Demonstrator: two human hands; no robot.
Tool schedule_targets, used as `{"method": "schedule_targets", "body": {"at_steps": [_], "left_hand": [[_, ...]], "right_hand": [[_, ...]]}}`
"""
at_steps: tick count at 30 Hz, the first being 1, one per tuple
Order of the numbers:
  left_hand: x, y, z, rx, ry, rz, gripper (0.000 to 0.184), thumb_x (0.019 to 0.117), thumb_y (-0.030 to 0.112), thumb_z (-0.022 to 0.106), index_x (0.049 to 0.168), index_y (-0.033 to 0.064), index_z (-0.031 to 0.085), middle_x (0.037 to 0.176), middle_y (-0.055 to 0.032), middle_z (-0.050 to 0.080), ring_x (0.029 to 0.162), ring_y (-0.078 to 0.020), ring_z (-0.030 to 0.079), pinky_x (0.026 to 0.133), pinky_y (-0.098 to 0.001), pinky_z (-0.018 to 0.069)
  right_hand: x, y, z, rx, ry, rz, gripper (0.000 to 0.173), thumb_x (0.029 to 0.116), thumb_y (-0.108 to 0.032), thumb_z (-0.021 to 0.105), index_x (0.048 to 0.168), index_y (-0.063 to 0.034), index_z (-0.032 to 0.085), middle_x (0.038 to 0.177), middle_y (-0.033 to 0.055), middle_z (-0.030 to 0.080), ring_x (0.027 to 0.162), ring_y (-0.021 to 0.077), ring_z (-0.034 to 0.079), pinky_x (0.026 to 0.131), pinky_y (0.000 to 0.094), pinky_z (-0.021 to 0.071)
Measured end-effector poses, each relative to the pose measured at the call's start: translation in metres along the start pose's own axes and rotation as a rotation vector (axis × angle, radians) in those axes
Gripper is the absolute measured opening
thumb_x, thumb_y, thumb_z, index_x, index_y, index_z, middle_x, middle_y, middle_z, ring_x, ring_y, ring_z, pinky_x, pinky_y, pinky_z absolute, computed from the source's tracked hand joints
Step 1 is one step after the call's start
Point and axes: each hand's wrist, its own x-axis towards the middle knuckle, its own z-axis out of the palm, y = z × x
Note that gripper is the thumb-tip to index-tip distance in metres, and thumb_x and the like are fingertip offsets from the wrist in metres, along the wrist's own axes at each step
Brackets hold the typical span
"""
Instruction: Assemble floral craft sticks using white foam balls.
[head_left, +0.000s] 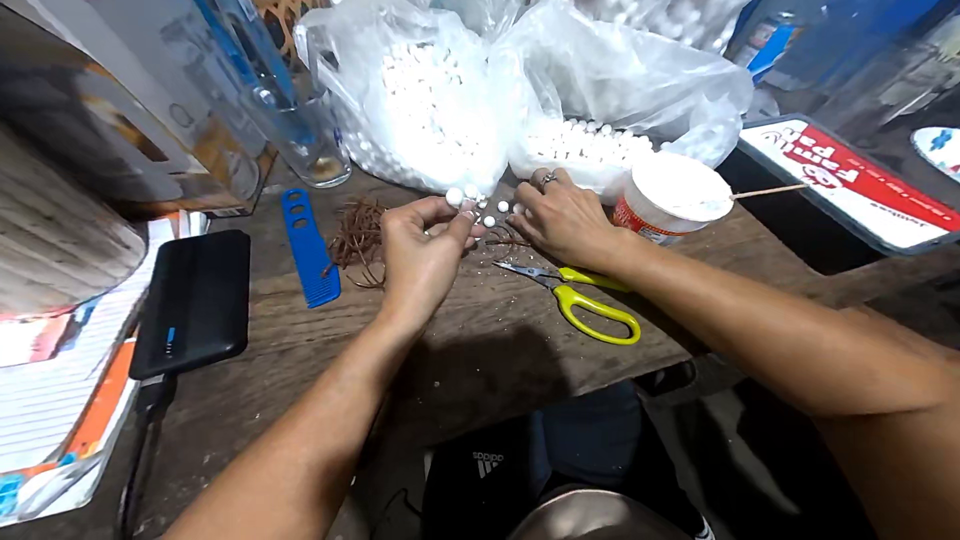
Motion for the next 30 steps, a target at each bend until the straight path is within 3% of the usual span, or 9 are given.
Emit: {"method": "schedule_targets", "body": {"at_steps": [5, 7, 10, 13, 17, 22, 26, 30], "left_hand": [[0.001, -0.003, 0.001, 0.002, -0.007, 0.017, 0.01, 0.094, -0.005, 0.064, 0.088, 0.0019, 0.067, 0.077, 0.0022, 0.071, 0.068, -0.0041, 0.071, 0.068, -0.0219, 0.0622], [0.001, -0.002, 0.0, -0.002, -0.01, 0.011, 0.01, 0.0945, -0.005, 0.063, 0.088, 0.0016, 0.067, 0.078, 0.0019, 0.071, 0.069, -0.0042, 0.071, 0.069, -0.0218, 0.0623], [0.001, -0.003, 0.0, -0.004, -0.008, 0.003, 0.009, 0.0943, -0.005, 0.064, 0.089, 0.0006, 0.067, 0.08, 0.0008, 0.071, 0.07, -0.0045, 0.072, 0.069, -0.0221, 0.0625], [0.0, -0.003, 0.001, 0.011, -0.011, 0.007, 0.009, 0.0943, -0.005, 0.065, 0.088, 0.0013, 0.067, 0.078, 0.0013, 0.072, 0.069, -0.0039, 0.072, 0.069, -0.0214, 0.0623], [-0.001, -0.002, 0.001, 0.017, -0.02, 0.008, 0.009, 0.0945, -0.005, 0.064, 0.088, 0.0011, 0.068, 0.079, 0.0014, 0.072, 0.068, -0.0034, 0.071, 0.069, -0.0207, 0.0618], [-0.002, -0.002, 0.004, 0.015, -0.026, -0.001, 0.01, 0.0939, -0.006, 0.064, 0.088, 0.0017, 0.066, 0.078, 0.0027, 0.071, 0.068, -0.0025, 0.07, 0.069, -0.0206, 0.0614], [-0.003, -0.001, 0.003, 0.023, -0.021, -0.017, 0.011, 0.0935, -0.007, 0.063, 0.087, 0.0013, 0.066, 0.078, 0.0014, 0.071, 0.067, -0.0036, 0.07, 0.069, -0.0211, 0.0614], [-0.009, -0.002, -0.003, 0.059, -0.068, 0.004, 0.007, 0.0958, -0.002, 0.065, 0.09, 0.0017, 0.067, 0.082, -0.0011, 0.072, 0.068, -0.0043, 0.07, 0.067, -0.0205, 0.06]], "right_hand": [[0.0, 0.002, -0.025, 0.183, -0.152, 0.06, 0.044, 0.0992, -0.034, 0.068, 0.124, 0.0017, 0.066, 0.117, 0.0273, 0.062, 0.11, 0.0462, 0.061, 0.085, 0.0604, 0.0497], [0.002, 0.006, -0.034, 0.26, -0.18, 0.052, 0.04, 0.1, -0.028, 0.068, 0.125, 0.0022, 0.066, 0.116, 0.027, 0.064, 0.111, 0.0445, 0.062, 0.092, 0.0603, 0.0488], [0.0, 0.008, -0.048, 0.335, -0.114, -0.002, 0.024, 0.1032, -0.01, 0.058, 0.117, 0.0034, 0.072, 0.112, 0.023, 0.07, 0.106, 0.0365, 0.067, 0.096, 0.0521, 0.0502], [-0.01, 0.005, -0.064, 0.309, -0.067, 0.031, 0.014, 0.0973, -0.002, 0.062, 0.098, 0.0004, 0.076, 0.092, 0.0147, 0.072, 0.085, 0.0238, 0.068, 0.081, 0.0429, 0.053], [-0.029, 0.006, -0.064, 0.238, -0.095, 0.111, 0.009, 0.0918, -0.003, 0.069, 0.085, -0.0012, 0.074, 0.075, 0.0113, 0.068, 0.069, 0.0227, 0.065, 0.066, 0.0447, 0.0513], [-0.035, 0.0, -0.051, 0.22, -0.025, 0.126, 0.012, 0.0942, -0.008, 0.069, 0.087, -0.0003, 0.075, 0.078, 0.0145, 0.07, 0.073, 0.0287, 0.068, 0.069, 0.0497, 0.0525], [-0.023, -0.007, -0.041, 0.185, -0.102, 0.179, 0.015, 0.0957, -0.009, 0.067, 0.087, 0.0016, 0.074, 0.081, 0.0191, 0.069, 0.081, 0.0377, 0.069, 0.071, 0.0572, 0.0511], [-0.02, -0.004, -0.035, 0.204, -0.108, 0.154, 0.012, 0.0935, -0.009, 0.069, 0.088, 0.0007, 0.074, 0.083, 0.0183, 0.069, 0.082, 0.0377, 0.068, 0.072, 0.0582, 0.0509]]}}
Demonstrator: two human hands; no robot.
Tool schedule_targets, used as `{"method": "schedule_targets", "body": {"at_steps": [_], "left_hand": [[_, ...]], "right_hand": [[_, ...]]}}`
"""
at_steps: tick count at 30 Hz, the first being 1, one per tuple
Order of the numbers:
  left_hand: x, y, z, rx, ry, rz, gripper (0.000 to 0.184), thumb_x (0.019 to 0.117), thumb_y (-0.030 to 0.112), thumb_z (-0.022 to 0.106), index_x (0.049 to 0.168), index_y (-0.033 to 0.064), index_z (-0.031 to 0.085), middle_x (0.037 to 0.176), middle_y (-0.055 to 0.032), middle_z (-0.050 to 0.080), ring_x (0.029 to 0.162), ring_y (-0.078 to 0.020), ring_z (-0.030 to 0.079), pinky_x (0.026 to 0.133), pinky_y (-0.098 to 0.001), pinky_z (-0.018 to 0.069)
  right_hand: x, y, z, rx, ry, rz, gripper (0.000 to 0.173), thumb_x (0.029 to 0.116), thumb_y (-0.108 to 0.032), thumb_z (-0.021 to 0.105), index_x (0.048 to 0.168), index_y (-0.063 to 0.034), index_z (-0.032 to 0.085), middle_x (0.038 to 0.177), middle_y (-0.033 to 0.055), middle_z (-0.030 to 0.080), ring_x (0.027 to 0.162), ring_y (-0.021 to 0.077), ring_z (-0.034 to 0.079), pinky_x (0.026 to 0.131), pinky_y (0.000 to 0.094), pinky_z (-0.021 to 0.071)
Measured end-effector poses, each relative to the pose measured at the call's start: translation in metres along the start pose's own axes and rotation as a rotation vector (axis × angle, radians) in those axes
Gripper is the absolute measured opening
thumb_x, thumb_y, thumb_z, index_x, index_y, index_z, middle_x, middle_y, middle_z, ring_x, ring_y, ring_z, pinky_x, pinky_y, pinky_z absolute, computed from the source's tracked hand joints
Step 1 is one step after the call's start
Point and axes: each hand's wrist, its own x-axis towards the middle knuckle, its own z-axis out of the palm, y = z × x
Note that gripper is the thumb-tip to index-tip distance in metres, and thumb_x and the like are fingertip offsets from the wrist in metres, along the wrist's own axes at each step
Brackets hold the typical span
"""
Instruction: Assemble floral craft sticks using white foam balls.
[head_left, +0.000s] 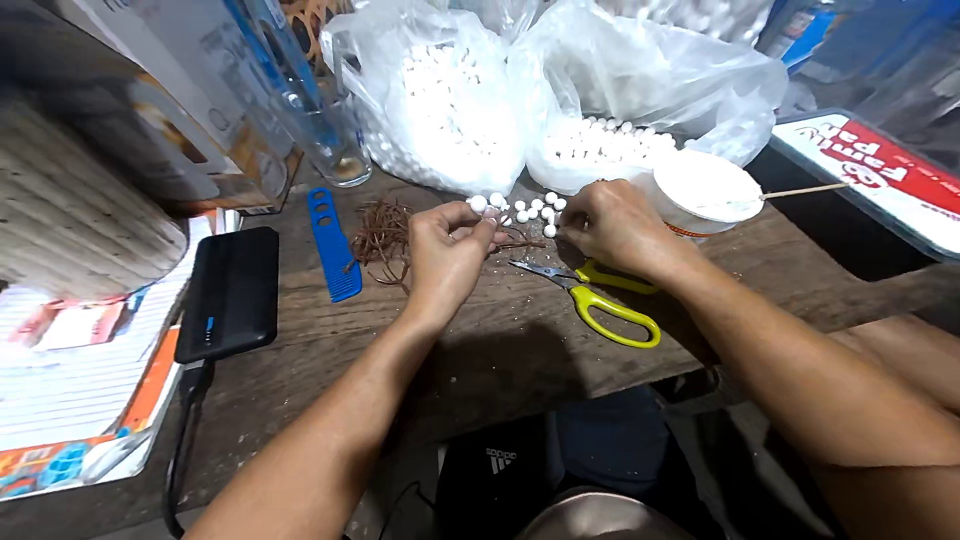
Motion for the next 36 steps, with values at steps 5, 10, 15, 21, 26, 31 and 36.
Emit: {"method": "schedule_targets", "body": {"at_steps": [5, 10, 15, 21, 26, 31, 36], "left_hand": [[-0.001, -0.001, 0.0, 0.012, -0.011, 0.019, 0.005, 0.0956, -0.001, 0.067, 0.092, 0.0016, 0.068, 0.082, -0.0015, 0.073, 0.066, -0.0033, 0.069, 0.065, -0.019, 0.0589], [-0.002, -0.003, 0.001, 0.05, 0.009, 0.063, 0.003, 0.0931, -0.003, 0.068, 0.093, -0.0006, 0.07, 0.086, -0.0026, 0.073, 0.069, -0.0019, 0.069, 0.068, -0.0186, 0.0591], [-0.002, -0.003, 0.001, 0.085, 0.032, 0.087, 0.005, 0.0893, -0.006, 0.07, 0.092, -0.0013, 0.071, 0.084, -0.004, 0.073, 0.067, -0.0008, 0.067, 0.065, -0.017, 0.0573], [-0.002, -0.005, 0.001, 0.107, 0.048, 0.143, 0.008, 0.0888, -0.007, 0.07, 0.096, -0.0032, 0.071, 0.09, -0.007, 0.072, 0.072, -0.0011, 0.068, 0.068, -0.017, 0.0575], [-0.002, -0.006, 0.002, 0.153, 0.061, 0.205, 0.006, 0.0887, -0.006, 0.07, 0.094, -0.0038, 0.071, 0.093, -0.0091, 0.071, 0.078, -0.0029, 0.068, 0.072, -0.0173, 0.0571], [-0.001, -0.007, 0.003, 0.194, 0.049, 0.252, 0.005, 0.0879, -0.007, 0.07, 0.093, -0.0051, 0.071, 0.093, -0.0112, 0.07, 0.083, -0.0047, 0.069, 0.075, -0.0176, 0.0571], [-0.001, -0.008, 0.003, 0.223, 0.042, 0.254, 0.005, 0.0884, -0.006, 0.069, 0.092, -0.0044, 0.072, 0.093, -0.011, 0.07, 0.081, -0.0044, 0.068, 0.073, -0.0172, 0.0568]], "right_hand": [[-0.002, -0.006, -0.008, 0.452, 0.155, -0.024, 0.008, 0.0888, -0.005, 0.073, 0.095, -0.0014, 0.07, 0.08, 0.0044, 0.068, 0.067, 0.0096, 0.064, 0.065, 0.0299, 0.056], [0.005, -0.027, -0.009, 1.193, 0.198, -0.041, 0.021, 0.0873, 0.012, 0.066, 0.102, 0.0001, 0.074, 0.088, 0.0005, 0.075, 0.075, 0.008, 0.072, 0.075, 0.0254, 0.0632], [0.008, -0.032, -0.001, 1.329, 0.171, 0.05, 0.021, 0.088, 0.016, 0.062, 0.098, 0.0002, 0.071, 0.082, 0.0014, 0.074, 0.074, 0.0098, 0.073, 0.075, 0.0261, 0.0636], [0.009, -0.03, 0.005, 1.378, 0.153, 0.154, 0.022, 0.0901, 0.017, 0.06, 0.101, 0.0027, 0.073, 0.085, 0.0025, 0.074, 0.075, 0.0095, 0.073, 0.076, 0.0249, 0.0632], [0.012, -0.027, 0.011, 1.277, 0.16, 0.147, 0.019, 0.0888, 0.013, 0.066, 0.098, -0.0009, 0.076, 0.084, 0.0, 0.074, 0.074, 0.0048, 0.069, 0.07, 0.0208, 0.0594], [0.012, -0.027, 0.013, 1.231, 0.17, 0.13, 0.021, 0.0865, 0.014, 0.067, 0.097, -0.0013, 0.076, 0.086, -0.0009, 0.075, 0.077, 0.0026, 0.069, 0.072, 0.0191, 0.0584], [0.012, -0.027, 0.014, 1.227, 0.167, 0.121, 0.019, 0.0866, 0.013, 0.068, 0.097, -0.0014, 0.076, 0.085, -0.0012, 0.075, 0.074, 0.002, 0.069, 0.07, 0.0184, 0.0581]]}}
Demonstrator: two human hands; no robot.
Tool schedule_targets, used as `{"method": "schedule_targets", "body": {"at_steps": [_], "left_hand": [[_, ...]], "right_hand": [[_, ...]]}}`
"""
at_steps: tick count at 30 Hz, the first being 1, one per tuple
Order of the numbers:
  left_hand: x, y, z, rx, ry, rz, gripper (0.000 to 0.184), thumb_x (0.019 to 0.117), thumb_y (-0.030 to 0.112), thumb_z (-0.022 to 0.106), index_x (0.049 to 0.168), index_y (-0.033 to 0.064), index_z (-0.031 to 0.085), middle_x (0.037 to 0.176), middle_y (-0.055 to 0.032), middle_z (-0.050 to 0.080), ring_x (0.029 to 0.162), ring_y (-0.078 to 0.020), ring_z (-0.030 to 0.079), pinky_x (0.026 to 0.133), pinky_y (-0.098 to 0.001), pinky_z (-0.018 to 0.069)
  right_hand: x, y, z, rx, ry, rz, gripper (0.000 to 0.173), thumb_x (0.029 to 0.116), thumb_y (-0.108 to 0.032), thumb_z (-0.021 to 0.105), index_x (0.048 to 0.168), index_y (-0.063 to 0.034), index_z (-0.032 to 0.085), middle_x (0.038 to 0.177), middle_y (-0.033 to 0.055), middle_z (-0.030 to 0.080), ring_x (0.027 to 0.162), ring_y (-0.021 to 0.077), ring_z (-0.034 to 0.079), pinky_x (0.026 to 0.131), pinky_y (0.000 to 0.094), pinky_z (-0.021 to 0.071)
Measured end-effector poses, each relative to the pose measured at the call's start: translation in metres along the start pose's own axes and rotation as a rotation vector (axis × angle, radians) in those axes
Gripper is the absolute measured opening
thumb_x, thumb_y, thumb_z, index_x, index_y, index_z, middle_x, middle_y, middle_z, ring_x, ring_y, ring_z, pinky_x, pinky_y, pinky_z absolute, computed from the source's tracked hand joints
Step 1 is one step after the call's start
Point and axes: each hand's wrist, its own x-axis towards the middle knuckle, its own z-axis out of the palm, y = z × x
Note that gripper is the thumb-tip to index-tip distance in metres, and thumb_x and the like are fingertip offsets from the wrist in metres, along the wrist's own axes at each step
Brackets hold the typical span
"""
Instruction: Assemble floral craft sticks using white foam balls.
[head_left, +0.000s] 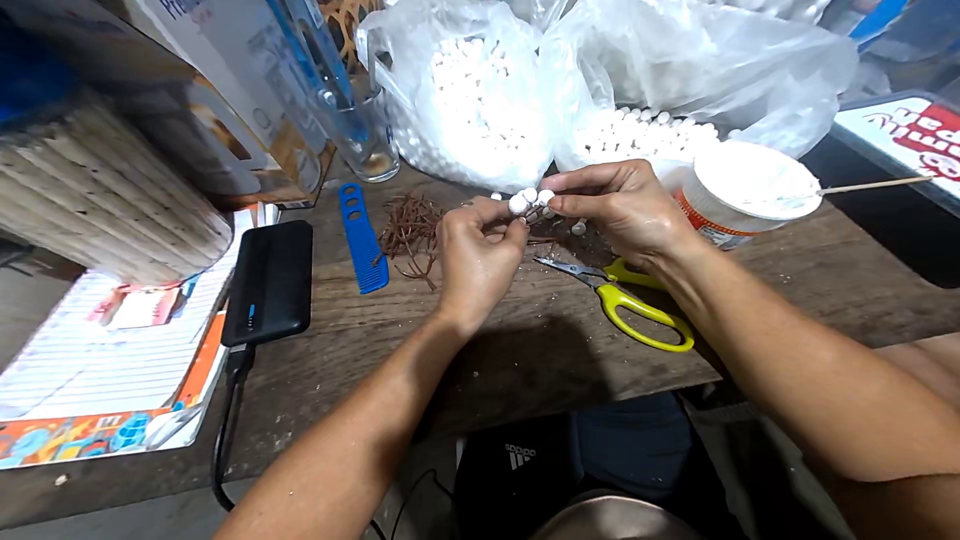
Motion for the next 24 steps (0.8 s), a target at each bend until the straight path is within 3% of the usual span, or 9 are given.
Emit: {"method": "schedule_targets", "body": {"at_steps": [12, 18, 24], "left_hand": [[0.0001, -0.0024, 0.0015, 0.024, 0.0, 0.02, 0.003, 0.0883, -0.005, 0.07, 0.09, -0.0039, 0.072, 0.09, -0.0101, 0.07, 0.078, -0.0031, 0.067, 0.071, -0.0161, 0.056], [-0.0001, -0.0008, 0.0018, 0.034, 0.013, -0.029, 0.003, 0.0879, -0.004, 0.072, 0.09, -0.0028, 0.071, 0.087, -0.0097, 0.072, 0.074, -0.0044, 0.069, 0.068, -0.0185, 0.0575], [0.0001, -0.0011, 0.0026, 0.051, 0.031, -0.032, 0.001, 0.0896, -0.003, 0.071, 0.09, -0.0017, 0.07, 0.083, -0.0079, 0.071, 0.069, -0.0027, 0.067, 0.064, -0.0166, 0.0556]], "right_hand": [[-0.0004, 0.002, -0.0001, -0.051, -0.022, -0.052, 0.02, 0.0848, 0.012, 0.07, 0.098, -0.0018, 0.076, 0.086, -0.0012, 0.075, 0.076, 0.0009, 0.069, 0.073, 0.0178, 0.0581], [-0.003, 0.0042, 0.0017, -0.191, -0.037, -0.191, 0.018, 0.0821, 0.008, 0.074, 0.097, -0.001, 0.076, 0.089, 0.0005, 0.075, 0.077, 0.0002, 0.068, 0.072, 0.0166, 0.0577], [-0.0066, 0.0053, 0.0026, -0.286, -0.05, -0.296, 0.016, 0.0853, 0.006, 0.073, 0.101, 0.0004, 0.076, 0.092, 0.0037, 0.075, 0.077, -0.0004, 0.068, 0.072, 0.0155, 0.0579]]}}
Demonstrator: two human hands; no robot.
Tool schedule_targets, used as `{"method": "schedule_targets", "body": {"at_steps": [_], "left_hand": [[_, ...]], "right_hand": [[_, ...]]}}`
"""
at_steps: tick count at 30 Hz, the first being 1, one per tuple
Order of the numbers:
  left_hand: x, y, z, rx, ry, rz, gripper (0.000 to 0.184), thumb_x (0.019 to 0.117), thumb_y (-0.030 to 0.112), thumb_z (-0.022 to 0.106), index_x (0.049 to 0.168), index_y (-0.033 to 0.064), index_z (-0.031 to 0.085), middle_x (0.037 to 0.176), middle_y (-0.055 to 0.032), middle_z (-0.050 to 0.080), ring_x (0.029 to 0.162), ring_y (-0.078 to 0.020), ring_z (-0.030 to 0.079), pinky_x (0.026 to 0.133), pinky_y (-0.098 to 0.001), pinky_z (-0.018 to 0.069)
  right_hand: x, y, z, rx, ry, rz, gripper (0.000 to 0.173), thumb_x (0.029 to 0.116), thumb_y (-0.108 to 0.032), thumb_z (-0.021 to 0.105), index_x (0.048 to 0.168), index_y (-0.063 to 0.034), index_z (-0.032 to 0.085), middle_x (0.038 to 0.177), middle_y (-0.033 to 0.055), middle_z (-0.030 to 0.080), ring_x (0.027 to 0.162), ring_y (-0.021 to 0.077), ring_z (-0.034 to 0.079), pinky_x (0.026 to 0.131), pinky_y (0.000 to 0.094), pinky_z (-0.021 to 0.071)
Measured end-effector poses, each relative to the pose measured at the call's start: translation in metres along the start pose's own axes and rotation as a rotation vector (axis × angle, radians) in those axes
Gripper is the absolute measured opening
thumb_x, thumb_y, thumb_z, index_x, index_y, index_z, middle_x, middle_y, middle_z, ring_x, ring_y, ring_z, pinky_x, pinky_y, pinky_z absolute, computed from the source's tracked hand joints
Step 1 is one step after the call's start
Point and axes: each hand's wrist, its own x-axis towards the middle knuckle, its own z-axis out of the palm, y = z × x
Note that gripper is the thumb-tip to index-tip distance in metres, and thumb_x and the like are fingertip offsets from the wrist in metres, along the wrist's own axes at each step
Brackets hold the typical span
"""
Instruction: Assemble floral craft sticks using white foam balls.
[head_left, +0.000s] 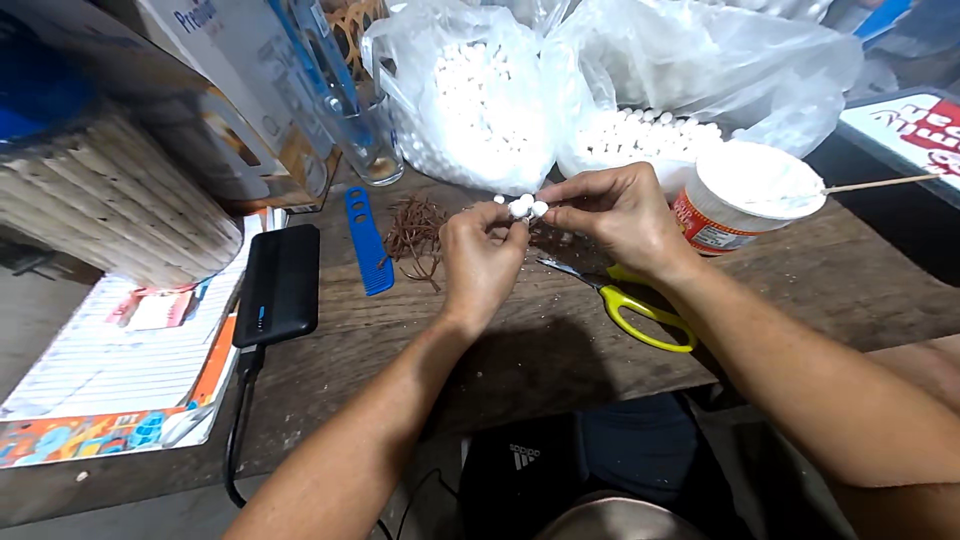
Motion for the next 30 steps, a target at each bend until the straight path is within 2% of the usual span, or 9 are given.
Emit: {"method": "schedule_targets", "body": {"at_steps": [7, 12, 18, 21, 24, 28, 30], "left_hand": [[-0.001, -0.001, 0.002, -0.005, 0.008, 0.056, 0.001, 0.0907, -0.003, 0.07, 0.089, -0.0031, 0.07, 0.081, -0.0072, 0.071, 0.071, 0.0, 0.066, 0.067, -0.0142, 0.0538], [-0.002, -0.001, 0.003, -0.026, 0.002, 0.058, 0.001, 0.0909, -0.004, 0.07, 0.09, -0.0041, 0.069, 0.082, -0.0073, 0.07, 0.071, -0.0007, 0.066, 0.068, -0.015, 0.0553], [-0.004, 0.0, 0.001, -0.038, -0.013, 0.028, 0.001, 0.0915, -0.004, 0.069, 0.092, -0.0036, 0.068, 0.082, -0.007, 0.071, 0.069, -0.0016, 0.067, 0.067, -0.0166, 0.0564], [-0.003, 0.005, -0.003, -0.058, -0.052, -0.025, 0.002, 0.0932, -0.001, 0.07, 0.092, -0.0006, 0.068, 0.081, -0.0036, 0.071, 0.064, -0.0006, 0.065, 0.062, -0.0162, 0.0556], [-0.001, 0.008, -0.005, -0.106, -0.074, -0.069, 0.002, 0.0919, -0.001, 0.072, 0.091, -0.0004, 0.07, 0.079, -0.0008, 0.07, 0.062, 0.0011, 0.064, 0.061, -0.0156, 0.0554], [0.0, 0.007, -0.008, -0.137, -0.104, -0.093, 0.008, 0.0909, -0.003, 0.072, 0.099, -0.0018, 0.071, 0.085, -0.0036, 0.073, 0.065, -0.0016, 0.067, 0.064, -0.0181, 0.058], [0.0, 0.007, -0.008, -0.133, -0.099, -0.094, 0.005, 0.0916, -0.003, 0.07, 0.096, -0.0008, 0.071, 0.081, -0.0026, 0.072, 0.062, -0.0014, 0.066, 0.061, -0.0178, 0.0569]], "right_hand": [[0.001, 0.003, -0.003, 0.021, -0.044, -0.004, 0.013, 0.0883, 0.003, 0.072, 0.1, 0.0005, 0.075, 0.09, 0.0022, 0.075, 0.075, -0.0015, 0.068, 0.072, 0.015, 0.0572], [0.002, 0.003, -0.002, 0.036, -0.046, -0.034, 0.012, 0.0872, 0.004, 0.073, 0.099, 0.0014, 0.076, 0.09, 0.0032, 0.076, 0.075, -0.0014, 0.068, 0.071, 0.0154, 0.0578], [0.001, 0.007, 0.0, 0.0, -0.061, -0.064, 0.01, 0.0878, 0.002, 0.072, 0.097, 0.002, 0.076, 0.093, 0.005, 0.075, 0.076, -0.0016, 0.067, 0.073, 0.0145, 0.0568], [0.001, 0.005, -0.001, 0.031, -0.054, -0.009, 0.009, 0.0887, 0.002, 0.073, 0.097, 0.0013, 0.075, 0.088, 0.0031, 0.074, 0.072, -0.0016, 0.067, 0.07, 0.0149, 0.0568], [0.002, 0.005, -0.001, 0.052, -0.036, 0.0, 0.012, 0.0874, 0.001, 0.074, 0.1, 0.0006, 0.075, 0.086, 0.0023, 0.073, 0.071, -0.0009, 0.066, 0.067, 0.0152, 0.0564], [0.002, 0.009, -0.001, 0.024, -0.027, -0.052, 0.012, 0.0878, 0.001, 0.073, 0.1, 0.001, 0.074, 0.087, 0.0025, 0.073, 0.07, -0.0012, 0.066, 0.066, 0.0152, 0.0564], [0.002, 0.01, 0.0, 0.011, -0.015, -0.079, 0.012, 0.0865, 0.001, 0.074, 0.099, 0.0008, 0.074, 0.086, 0.0019, 0.073, 0.069, -0.0019, 0.064, 0.065, 0.0144, 0.0553]]}}
